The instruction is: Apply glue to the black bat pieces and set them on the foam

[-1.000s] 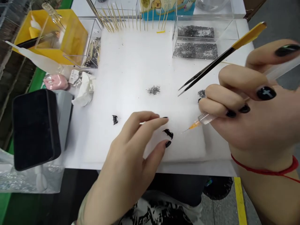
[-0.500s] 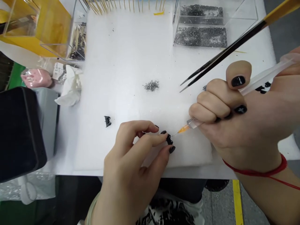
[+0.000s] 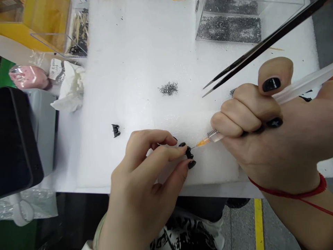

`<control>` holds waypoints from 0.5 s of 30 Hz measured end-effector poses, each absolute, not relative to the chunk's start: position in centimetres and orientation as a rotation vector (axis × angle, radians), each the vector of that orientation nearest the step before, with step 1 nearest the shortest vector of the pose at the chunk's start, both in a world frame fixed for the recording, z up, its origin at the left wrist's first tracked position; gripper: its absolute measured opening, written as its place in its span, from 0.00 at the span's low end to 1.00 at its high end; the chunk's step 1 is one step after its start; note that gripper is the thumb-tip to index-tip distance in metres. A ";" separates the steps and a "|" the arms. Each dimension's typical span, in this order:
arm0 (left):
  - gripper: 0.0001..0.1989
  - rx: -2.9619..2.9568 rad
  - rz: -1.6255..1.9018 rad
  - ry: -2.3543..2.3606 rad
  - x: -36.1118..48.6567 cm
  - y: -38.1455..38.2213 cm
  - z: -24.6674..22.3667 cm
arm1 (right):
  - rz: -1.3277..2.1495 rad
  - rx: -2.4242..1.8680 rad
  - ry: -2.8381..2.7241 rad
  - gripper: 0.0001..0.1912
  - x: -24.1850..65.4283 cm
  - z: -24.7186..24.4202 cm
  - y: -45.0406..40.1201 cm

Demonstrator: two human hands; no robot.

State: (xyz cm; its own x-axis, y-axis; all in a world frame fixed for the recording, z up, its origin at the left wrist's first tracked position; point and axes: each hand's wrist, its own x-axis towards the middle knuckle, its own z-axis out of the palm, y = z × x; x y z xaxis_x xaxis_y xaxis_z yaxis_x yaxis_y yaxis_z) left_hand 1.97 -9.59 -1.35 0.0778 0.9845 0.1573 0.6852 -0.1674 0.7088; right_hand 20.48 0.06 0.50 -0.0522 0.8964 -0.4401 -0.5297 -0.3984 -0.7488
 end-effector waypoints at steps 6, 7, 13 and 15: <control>0.09 1.906 0.864 1.642 1.9 -9.6 -1.5 | 1.656 -1.147 -0.458 0.32 20.5 0.2 0.0; 0.09 1.911 0.861 1.644 1.9 -9.5 -1.4 | 1.656 -1.151 -0.458 0.33 20.5 0.2 0.1; 0.08 1.961 0.864 1.637 2.0 -9.5 -1.4 | 1.658 -1.132 -0.464 0.34 20.5 0.4 0.1; 0.07 1.964 0.857 1.638 1.9 -9.5 -1.4 | 1.666 -1.126 -0.461 0.34 20.5 0.4 0.1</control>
